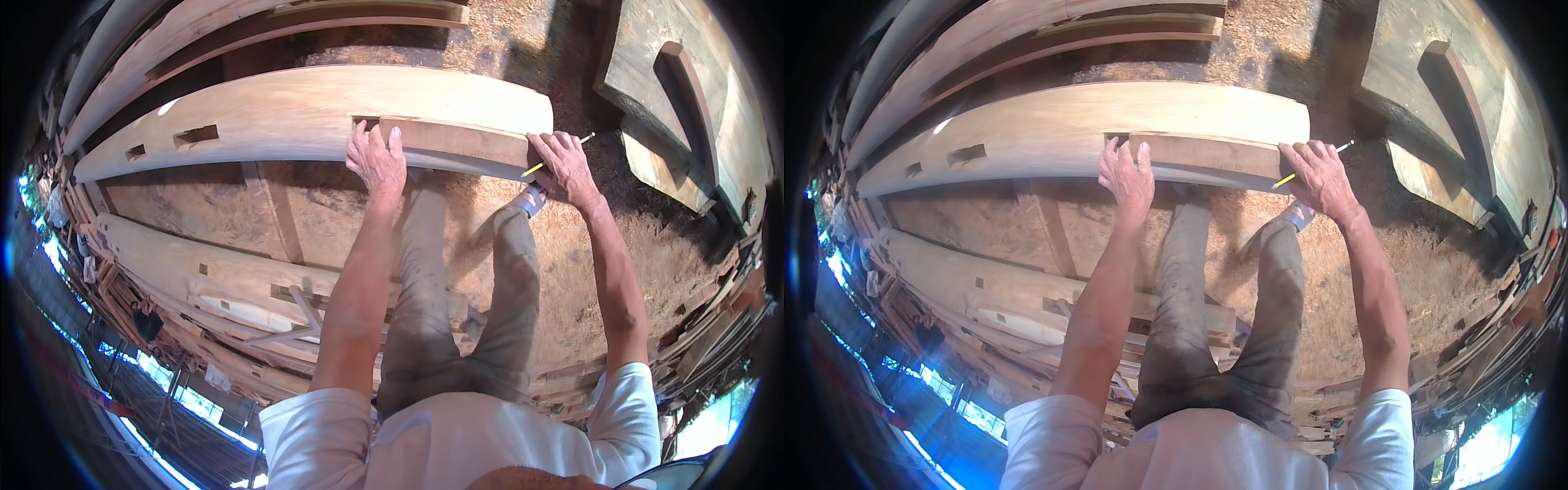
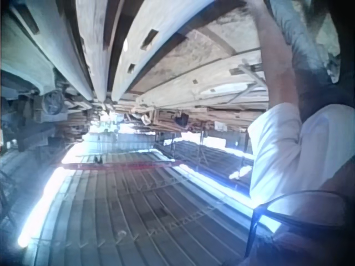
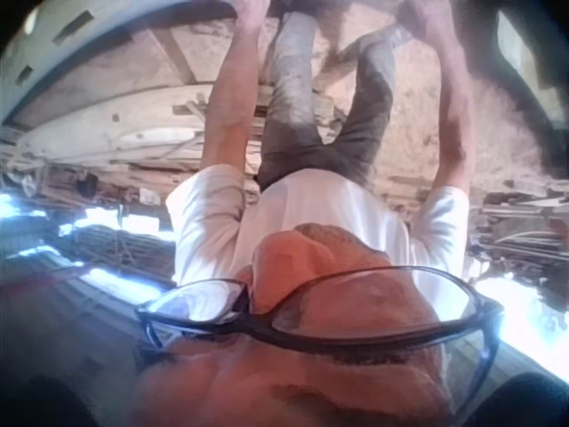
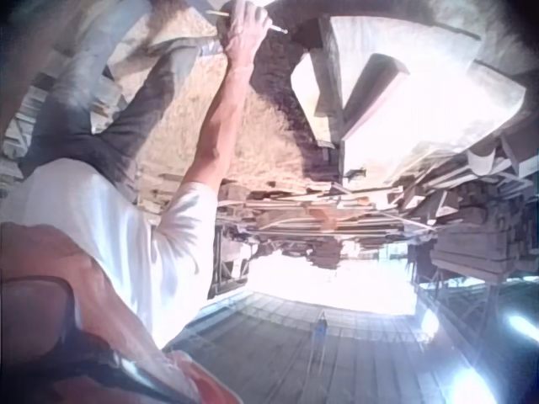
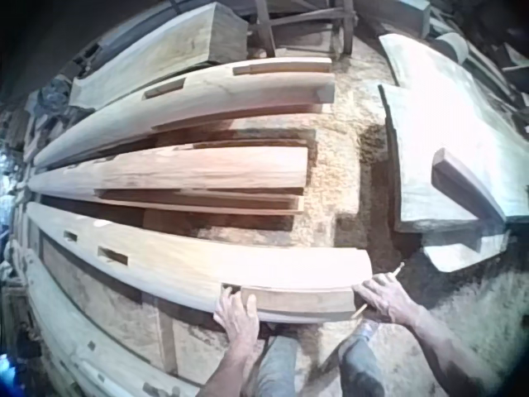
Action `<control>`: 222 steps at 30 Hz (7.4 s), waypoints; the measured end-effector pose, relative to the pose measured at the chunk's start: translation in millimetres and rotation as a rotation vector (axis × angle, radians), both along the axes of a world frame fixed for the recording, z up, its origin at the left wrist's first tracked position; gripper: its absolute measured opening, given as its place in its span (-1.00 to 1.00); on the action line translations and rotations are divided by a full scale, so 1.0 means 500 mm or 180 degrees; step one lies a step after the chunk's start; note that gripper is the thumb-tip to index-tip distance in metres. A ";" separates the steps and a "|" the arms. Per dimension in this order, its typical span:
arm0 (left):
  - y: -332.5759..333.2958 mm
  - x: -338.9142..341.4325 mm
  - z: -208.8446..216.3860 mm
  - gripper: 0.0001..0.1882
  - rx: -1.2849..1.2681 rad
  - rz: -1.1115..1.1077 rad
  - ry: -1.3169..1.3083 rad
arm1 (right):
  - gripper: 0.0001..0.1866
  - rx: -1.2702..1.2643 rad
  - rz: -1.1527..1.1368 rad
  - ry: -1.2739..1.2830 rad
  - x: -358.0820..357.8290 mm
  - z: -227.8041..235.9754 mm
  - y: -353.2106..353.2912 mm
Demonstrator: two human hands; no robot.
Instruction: The person picks up a long wooden beam and places it on a workbench. They then use a pencil to mark the wood and fit smaller wooden pieces into rectangular cutouts on the beam, adjusting them by hand.
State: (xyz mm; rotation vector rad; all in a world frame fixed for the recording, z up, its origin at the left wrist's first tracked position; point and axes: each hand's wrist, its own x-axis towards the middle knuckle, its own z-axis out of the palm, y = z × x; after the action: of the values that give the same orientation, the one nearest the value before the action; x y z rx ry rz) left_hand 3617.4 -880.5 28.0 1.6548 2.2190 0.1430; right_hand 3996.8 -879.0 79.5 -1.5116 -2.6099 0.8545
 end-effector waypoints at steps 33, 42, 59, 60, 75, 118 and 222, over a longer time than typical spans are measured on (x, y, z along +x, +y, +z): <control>0.028 0.021 -0.059 -0.60 -0.0956 -0.0249 0.0398 | -0.38 -0.1424 -0.3907 0.0973 0.034 -0.182 -0.148; 0.022 0.004 -0.054 -0.65 -0.0588 -0.0091 0.0142 | -0.46 -0.2134 -0.4711 0.1391 -0.012 -0.305 -0.136; 0.009 0.020 -0.025 -0.68 0.0807 0.0875 -0.1343 | -0.54 -0.1905 -0.3591 0.1097 0.000 -0.620 -0.158; 0.004 0.016 -0.011 -0.69 0.0738 0.0768 -0.1261 | -0.52 -0.2220 -0.3250 0.0852 0.002 -0.598 -0.144; -0.033 0.136 0.152 -0.78 0.0521 0.0766 -0.1526 | -0.36 -0.2938 -0.4587 0.1833 0.008 -0.457 -0.106; 0.012 0.044 0.019 -0.69 0.0190 -0.0529 -0.0580 | -0.67 -0.1515 -0.4924 0.4022 0.080 -0.186 -0.184; -0.015 0.529 -0.077 0.36 0.0782 -0.4168 -0.0057 | -0.33 -0.2319 -0.4789 0.4550 0.036 -0.270 -0.263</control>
State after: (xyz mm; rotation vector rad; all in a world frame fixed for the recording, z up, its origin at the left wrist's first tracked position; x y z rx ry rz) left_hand 3881.8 -888.1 -10.5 2.8128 0.7471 0.0664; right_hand 4015.1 -1010.4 -55.6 -1.3727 -0.0037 1.5587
